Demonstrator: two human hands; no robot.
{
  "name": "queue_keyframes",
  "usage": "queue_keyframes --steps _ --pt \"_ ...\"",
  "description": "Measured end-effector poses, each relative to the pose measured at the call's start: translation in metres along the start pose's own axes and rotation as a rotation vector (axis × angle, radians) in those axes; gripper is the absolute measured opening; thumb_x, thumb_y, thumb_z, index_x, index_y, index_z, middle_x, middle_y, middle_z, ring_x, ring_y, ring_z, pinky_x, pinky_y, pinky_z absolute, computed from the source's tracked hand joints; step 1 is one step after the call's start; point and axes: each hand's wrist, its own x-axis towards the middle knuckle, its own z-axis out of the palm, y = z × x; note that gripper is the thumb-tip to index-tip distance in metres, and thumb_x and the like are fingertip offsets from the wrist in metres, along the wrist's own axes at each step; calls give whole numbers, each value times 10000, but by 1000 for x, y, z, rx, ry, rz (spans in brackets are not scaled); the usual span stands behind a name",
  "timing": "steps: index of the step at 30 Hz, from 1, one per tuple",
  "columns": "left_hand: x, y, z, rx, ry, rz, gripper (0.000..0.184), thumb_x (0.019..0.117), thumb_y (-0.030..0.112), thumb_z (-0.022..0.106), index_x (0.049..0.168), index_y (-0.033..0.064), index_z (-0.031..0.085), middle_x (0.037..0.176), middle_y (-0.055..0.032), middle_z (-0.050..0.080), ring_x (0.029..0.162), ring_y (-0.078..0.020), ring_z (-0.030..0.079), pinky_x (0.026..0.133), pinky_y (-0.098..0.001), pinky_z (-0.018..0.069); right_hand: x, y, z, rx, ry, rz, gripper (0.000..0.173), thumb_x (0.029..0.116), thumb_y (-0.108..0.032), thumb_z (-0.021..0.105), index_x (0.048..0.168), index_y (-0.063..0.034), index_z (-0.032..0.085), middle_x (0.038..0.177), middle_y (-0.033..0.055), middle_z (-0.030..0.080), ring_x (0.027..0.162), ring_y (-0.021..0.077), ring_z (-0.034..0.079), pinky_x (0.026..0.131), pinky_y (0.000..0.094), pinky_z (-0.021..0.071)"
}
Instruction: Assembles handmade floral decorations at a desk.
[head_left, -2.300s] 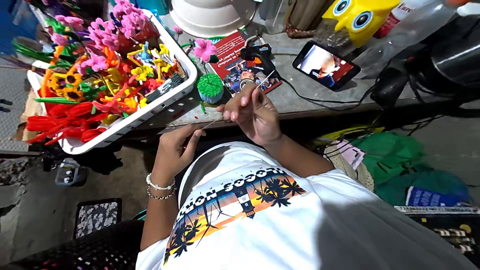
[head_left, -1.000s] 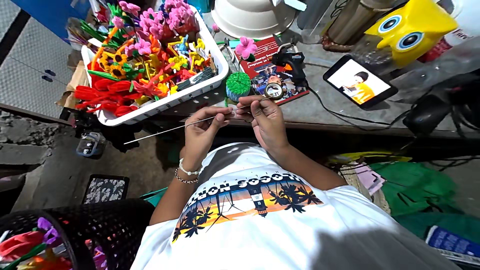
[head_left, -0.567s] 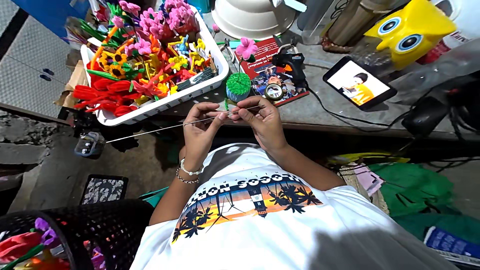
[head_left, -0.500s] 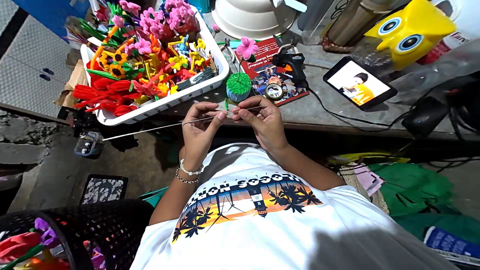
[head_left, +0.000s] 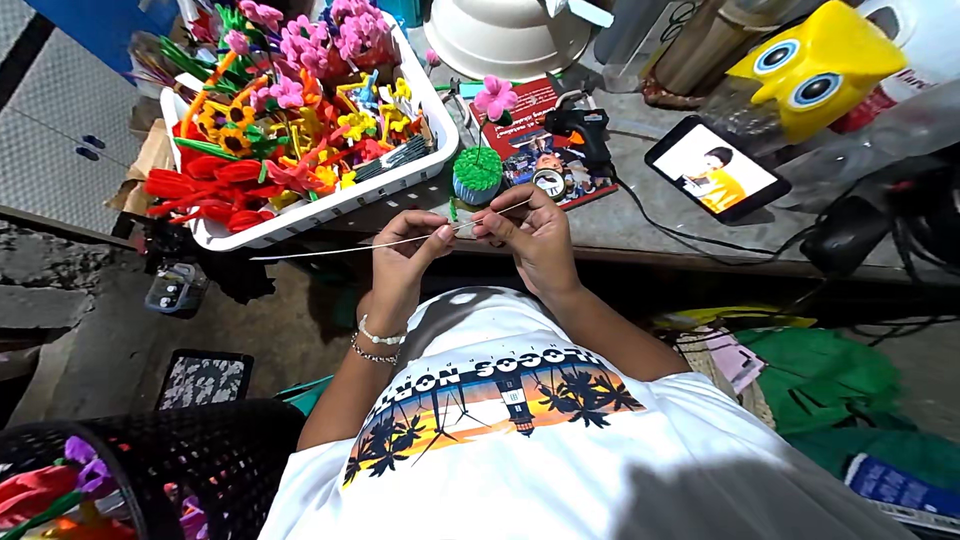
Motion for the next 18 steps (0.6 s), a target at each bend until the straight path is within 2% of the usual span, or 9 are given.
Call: queue_keyframes --steps 2,5,7,9,11,12,15,17,18 --pt "2 -7 2 -221 32 -179 109 971 113 689 1059 176 708 998 18 708 862 -42 681 803 -202 581 3 1 0 -14 2 -10 197 932 21 699 1080 -88 626 999 67 734 856 133 742 784 285 634" --pt "3 -17 8 -503 102 -439 59 1002 180 656 1047 195 691 968 30 692 777 -7 666 699 -142 571 15 5 -4 -98 26 -49 176 925 11 711 1056 -81 638 981 32 735 834 111 737 770 276 638" --pt "3 -18 11 -498 73 -526 152 1052 255 575 1101 157 681 977 9 714 774 -30 685 698 -166 586 26 3 -7 -127 54 -88 162 927 10 706 1046 -71 631 971 15 728 827 116 733 777 302 643" --pt "2 -12 10 -280 -147 -528 383 1109 368 395 1212 97 644 1047 -25 745 851 -67 717 749 -205 597 36 -5 -12 -160 68 -134 157 946 -7 688 1070 -74 620 976 -3 720 838 112 728 791 311 644" --pt "-1 -2 13 23 -347 -338 486 1128 331 306 1223 1 648 1061 -69 769 897 -117 745 782 -265 616 43 -14 -16 -226 79 -196 164 947 -4 682 1078 -69 607 969 -10 711 832 104 723 781 299 640" --pt "-4 3 15 224 -353 -145 412 1125 225 342 1182 -18 670 1034 -59 769 878 -107 740 774 -275 620 44 -18 -17 -268 73 -221 165 942 0 686 1075 -59 606 967 -9 705 828 100 721 773 293 642" --pt "-4 5 9 801 -121 443 204 1007 122 641 1121 -34 709 1073 -116 724 934 -137 703 820 -295 604 43 -25 -13 -362 3 -239 170 923 2 710 1061 -21 615 974 16 704 813 93 716 740 282 644" --pt "1 4 0 953 -46 527 223 962 125 719 1132 -19 719 1144 -149 707 1031 -180 695 898 -310 589 41 -22 -6 -415 -62 -265 173 914 -4 727 1053 9 623 974 37 704 812 90 714 736 279 642" --pt "3 2 -3 973 -51 506 227 952 117 733 1142 -7 723 1144 -137 713 1013 -164 703 884 -293 595 41 -19 -3 -441 -87 -284 173 908 -5 737 1042 29 633 974 56 709 817 94 718 740 279 642"
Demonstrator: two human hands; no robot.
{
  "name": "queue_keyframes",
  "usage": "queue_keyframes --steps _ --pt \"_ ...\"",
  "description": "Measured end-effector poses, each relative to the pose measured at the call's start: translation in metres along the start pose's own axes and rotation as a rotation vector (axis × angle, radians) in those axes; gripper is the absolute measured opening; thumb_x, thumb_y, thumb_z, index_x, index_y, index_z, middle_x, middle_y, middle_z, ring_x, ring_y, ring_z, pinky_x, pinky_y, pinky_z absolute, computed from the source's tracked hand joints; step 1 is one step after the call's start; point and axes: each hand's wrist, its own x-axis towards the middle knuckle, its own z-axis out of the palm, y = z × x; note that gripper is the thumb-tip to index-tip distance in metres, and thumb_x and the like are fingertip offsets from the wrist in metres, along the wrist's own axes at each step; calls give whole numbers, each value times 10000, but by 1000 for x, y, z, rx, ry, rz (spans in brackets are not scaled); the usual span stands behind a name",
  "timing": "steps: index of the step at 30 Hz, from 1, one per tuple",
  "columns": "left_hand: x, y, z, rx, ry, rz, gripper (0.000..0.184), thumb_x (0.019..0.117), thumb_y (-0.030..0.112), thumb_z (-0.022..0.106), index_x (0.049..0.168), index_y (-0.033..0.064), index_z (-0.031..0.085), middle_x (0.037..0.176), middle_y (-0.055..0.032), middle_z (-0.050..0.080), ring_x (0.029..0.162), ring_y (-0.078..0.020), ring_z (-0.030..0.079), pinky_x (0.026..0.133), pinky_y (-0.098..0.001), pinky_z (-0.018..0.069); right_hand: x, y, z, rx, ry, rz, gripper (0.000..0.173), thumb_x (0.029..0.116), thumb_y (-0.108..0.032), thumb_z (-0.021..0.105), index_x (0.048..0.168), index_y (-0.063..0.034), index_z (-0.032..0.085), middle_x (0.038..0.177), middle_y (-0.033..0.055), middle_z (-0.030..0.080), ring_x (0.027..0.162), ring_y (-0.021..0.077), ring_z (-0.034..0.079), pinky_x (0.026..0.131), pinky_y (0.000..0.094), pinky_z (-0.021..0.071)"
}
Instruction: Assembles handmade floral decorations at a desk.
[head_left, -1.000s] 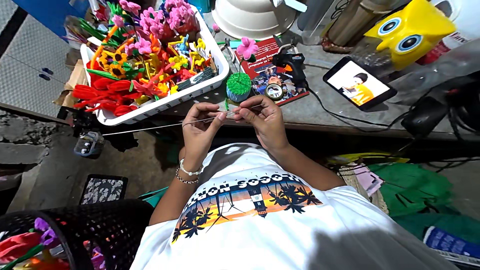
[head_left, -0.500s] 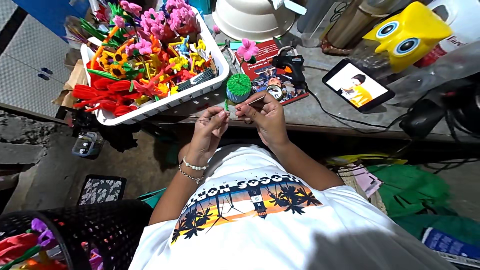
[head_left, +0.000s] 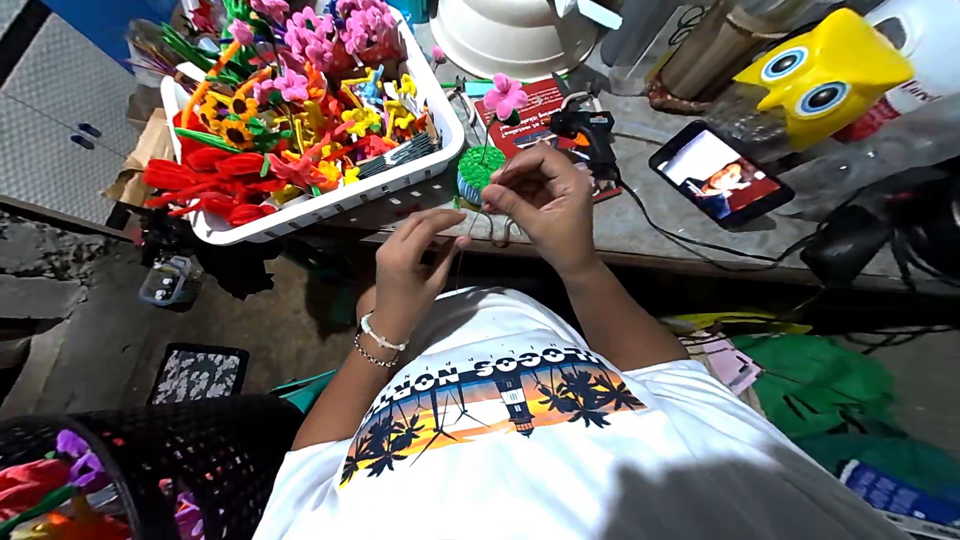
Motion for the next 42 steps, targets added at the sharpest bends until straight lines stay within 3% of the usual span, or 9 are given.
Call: queue_keyframes --steps 6,10,13,17,21,26,31,35,42 --pt "-4 -11 8 -163 -21 -124 161 936 2 706 1094 -30 719 1012 -98 743 865 -87 726 776 -231 619 3 4 5 -16 -101 19 200 925 -57 740 1068 57 659 979 90 722 846 107 723 779 275 634" --pt "-1 -14 -9 -142 45 -170 186 949 26 699 1128 -22 712 1062 -95 736 884 -81 721 781 -230 615 1 27 -11 -416 -43 89 359 915 -222 778 1143 28 658 1092 143 696 993 189 702 873 336 601" --pt "-1 -15 -22 -119 81 -214 237 965 62 695 1201 33 703 1136 -75 705 943 -85 704 791 -226 603 2 56 -21 -558 -80 210 676 835 -278 848 1343 46 543 1352 258 571 1245 361 576 1040 492 492" --pt "0 -20 -28 -85 103 -237 252 971 99 703 1220 64 714 1120 -65 683 941 -84 693 782 -218 601 4 89 -17 -490 -203 365 1010 788 -240 888 1576 -10 300 1561 226 408 1426 324 443 1181 467 385" --pt "0 -22 -29 -128 120 -233 293 947 84 728 1227 36 656 1084 -61 708 888 -75 707 753 -225 609 12 95 -9 -493 -107 364 901 737 -211 899 1488 -12 443 1447 224 527 1320 322 545 1101 474 464" --pt "-1 -21 -26 -170 155 -225 217 929 57 742 1128 21 665 1055 -46 713 883 -66 708 754 -219 611 28 57 -10 -495 -72 318 819 743 -196 893 1433 0 497 1361 234 582 1226 338 600 1028 505 503" --pt "-2 -21 -18 -230 170 -263 232 920 47 751 1138 39 670 1052 -38 717 876 -78 712 753 -228 616 15 51 -16 -399 -111 311 792 761 -197 887 1426 -11 499 1386 200 553 1256 278 585 1043 440 528" --pt "-4 -18 -17 -242 172 -264 239 922 46 749 1151 40 680 1068 -41 721 875 -73 709 738 -217 611 3 41 -13 -84 -2 273 780 778 -160 866 1424 17 467 1388 153 558 1267 188 578 1049 344 527" --pt "2 -4 -13 -250 209 -218 247 907 19 757 1148 1 707 1094 -74 721 913 -98 720 772 -238 624 7 8 14 213 -63 198 769 812 -105 850 1449 -7 430 1404 114 516 1239 201 602 995 364 588"
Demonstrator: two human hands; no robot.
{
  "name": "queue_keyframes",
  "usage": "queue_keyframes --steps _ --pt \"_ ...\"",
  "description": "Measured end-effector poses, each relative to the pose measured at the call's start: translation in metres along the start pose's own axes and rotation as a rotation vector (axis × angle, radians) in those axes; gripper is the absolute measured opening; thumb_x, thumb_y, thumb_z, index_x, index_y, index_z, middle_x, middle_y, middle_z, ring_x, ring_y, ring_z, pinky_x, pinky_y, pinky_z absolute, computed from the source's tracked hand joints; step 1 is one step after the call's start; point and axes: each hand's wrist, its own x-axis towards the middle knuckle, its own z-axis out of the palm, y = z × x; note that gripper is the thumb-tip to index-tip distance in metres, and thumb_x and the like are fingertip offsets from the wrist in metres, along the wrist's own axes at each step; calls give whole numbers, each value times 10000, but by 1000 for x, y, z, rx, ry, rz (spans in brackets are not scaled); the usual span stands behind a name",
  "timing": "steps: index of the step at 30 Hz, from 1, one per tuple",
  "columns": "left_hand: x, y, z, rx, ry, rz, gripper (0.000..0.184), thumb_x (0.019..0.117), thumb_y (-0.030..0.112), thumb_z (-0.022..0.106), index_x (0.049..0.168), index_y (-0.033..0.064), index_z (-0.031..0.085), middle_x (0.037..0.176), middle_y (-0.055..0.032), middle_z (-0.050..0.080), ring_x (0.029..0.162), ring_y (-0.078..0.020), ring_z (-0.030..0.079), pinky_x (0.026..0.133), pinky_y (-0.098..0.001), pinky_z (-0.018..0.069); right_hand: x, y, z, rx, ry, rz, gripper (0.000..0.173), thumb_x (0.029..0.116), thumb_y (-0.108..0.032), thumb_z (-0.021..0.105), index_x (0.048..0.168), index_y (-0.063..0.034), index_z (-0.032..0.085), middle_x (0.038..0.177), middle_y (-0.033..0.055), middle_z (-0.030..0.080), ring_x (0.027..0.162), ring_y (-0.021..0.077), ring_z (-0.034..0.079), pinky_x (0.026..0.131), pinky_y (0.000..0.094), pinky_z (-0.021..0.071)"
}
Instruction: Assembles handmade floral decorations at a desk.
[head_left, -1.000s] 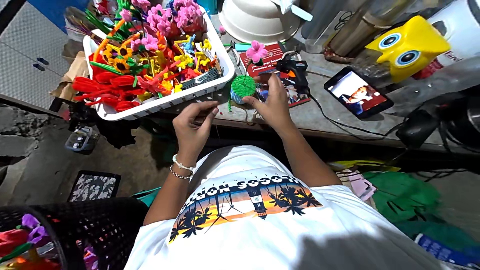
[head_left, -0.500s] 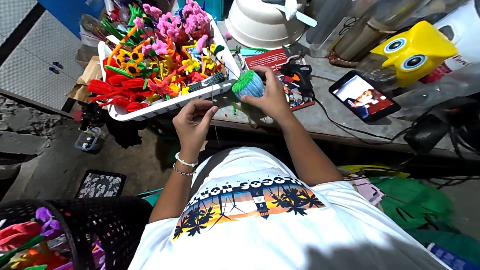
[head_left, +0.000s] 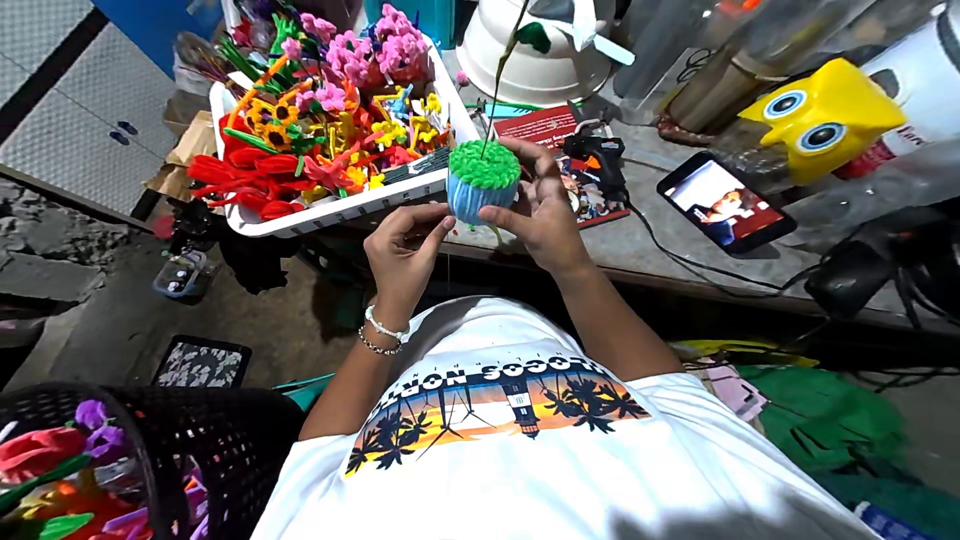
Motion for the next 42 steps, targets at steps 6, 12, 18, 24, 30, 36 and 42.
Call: queue_keyframes --steps 6,12,18,24,30,36,42 --pt "1 0 -1 -11 50 69 282 890 -35 754 1166 -30 701 1101 -90 725 928 -112 731 808 -252 632 0 2 6 61 -18 -6 763 817 -107 852 1445 0 432 1395 115 518 1257 211 587 1017 378 573" --pt "1 -2 1 -38 58 118 315 874 -75 748 1182 -53 686 1121 -109 730 949 -124 737 837 -263 631 -2 1 6 56 -18 -14 760 807 -94 857 1434 7 439 1376 110 527 1236 194 601 1002 365 582" --pt "3 -5 0 55 79 203 242 867 -58 767 1107 -49 735 1051 -113 710 918 -108 715 802 -228 618 -4 1 8 67 -20 -11 740 827 -87 842 1443 -21 438 1388 98 523 1247 194 595 998 362 583" --pt "4 2 -10 40 -81 138 317 894 -67 721 1208 -28 696 1182 -125 649 995 -137 700 833 -268 629 -1 -1 4 78 3 10 774 818 -139 860 1444 5 427 1383 127 523 1261 222 586 1008 382 580" --pt "7 6 -17 59 -133 151 323 878 -78 728 1196 -37 688 1235 -132 614 1066 -140 681 874 -268 623 0 -2 5 88 0 24 771 819 -130 858 1441 4 423 1378 127 527 1254 218 592 1000 376 583" --pt "4 6 -21 -23 -151 112 367 863 -123 673 1219 -37 670 1238 -136 617 1035 -143 691 865 -272 620 1 -3 6 93 -14 24 767 820 -129 858 1436 10 422 1369 126 533 1244 213 601 1001 375 584" --pt "2 5 -23 -111 -157 74 351 886 -116 647 1229 -41 655 1225 -124 625 1007 -130 692 863 -259 611 2 -3 8 64 -17 35 758 825 -119 851 1442 8 431 1386 130 530 1256 216 595 1009 375 581"
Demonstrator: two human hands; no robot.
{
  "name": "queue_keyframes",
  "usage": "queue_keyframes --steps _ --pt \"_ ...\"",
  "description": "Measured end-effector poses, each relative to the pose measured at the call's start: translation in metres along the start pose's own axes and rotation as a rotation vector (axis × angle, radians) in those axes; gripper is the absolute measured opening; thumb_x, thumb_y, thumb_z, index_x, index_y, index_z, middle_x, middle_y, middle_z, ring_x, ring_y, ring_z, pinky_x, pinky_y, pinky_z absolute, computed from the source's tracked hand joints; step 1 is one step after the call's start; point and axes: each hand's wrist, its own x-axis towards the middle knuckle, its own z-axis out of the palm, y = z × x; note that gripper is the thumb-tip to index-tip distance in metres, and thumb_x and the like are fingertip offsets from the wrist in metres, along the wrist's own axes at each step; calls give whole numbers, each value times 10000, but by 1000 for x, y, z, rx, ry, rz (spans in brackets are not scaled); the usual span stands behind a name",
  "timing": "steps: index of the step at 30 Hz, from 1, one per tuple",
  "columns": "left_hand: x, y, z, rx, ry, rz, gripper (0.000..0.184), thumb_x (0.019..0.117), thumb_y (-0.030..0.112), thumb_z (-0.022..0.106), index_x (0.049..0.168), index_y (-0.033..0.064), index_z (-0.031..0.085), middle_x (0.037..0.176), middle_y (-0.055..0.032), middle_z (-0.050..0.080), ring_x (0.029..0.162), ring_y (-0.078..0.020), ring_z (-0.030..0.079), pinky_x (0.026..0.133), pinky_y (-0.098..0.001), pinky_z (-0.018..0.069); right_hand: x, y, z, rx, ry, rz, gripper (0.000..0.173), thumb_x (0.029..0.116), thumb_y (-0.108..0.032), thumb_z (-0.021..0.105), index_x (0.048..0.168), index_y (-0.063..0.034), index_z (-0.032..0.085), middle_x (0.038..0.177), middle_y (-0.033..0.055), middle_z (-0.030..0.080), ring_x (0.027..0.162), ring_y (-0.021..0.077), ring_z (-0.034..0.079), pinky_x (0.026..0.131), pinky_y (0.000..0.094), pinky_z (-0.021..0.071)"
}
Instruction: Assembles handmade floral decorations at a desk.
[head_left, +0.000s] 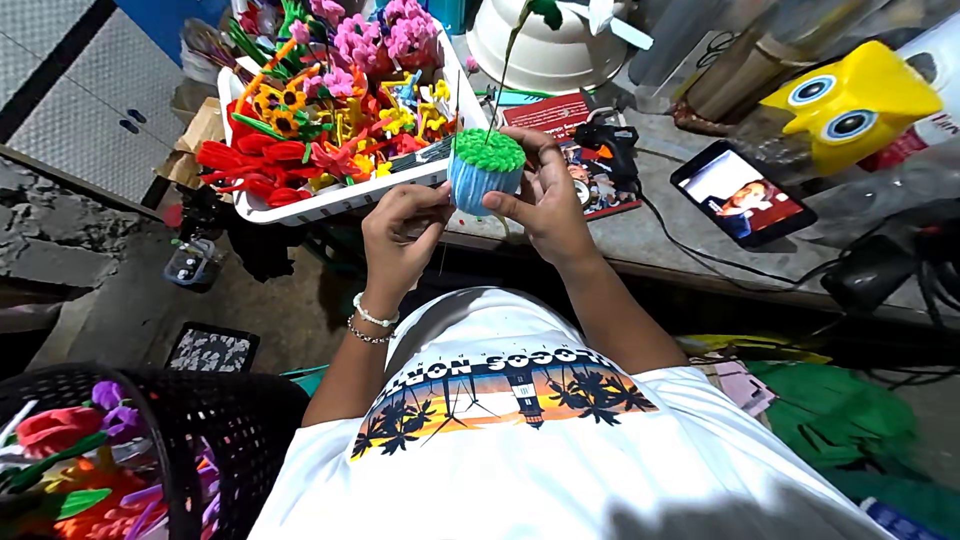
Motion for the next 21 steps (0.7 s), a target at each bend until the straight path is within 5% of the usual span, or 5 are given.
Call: queue_keyframes --steps 21 --pt "1 0 -1 9 -3 -22 374 889 -116 649 1249 -20 671 1225 -120 628 1017 -134 683 858 -256 607 -1 3 -2 20 13 40 757 814 -143 864 1432 -10 447 1370 117 546 1229 212 613 982 372 593"
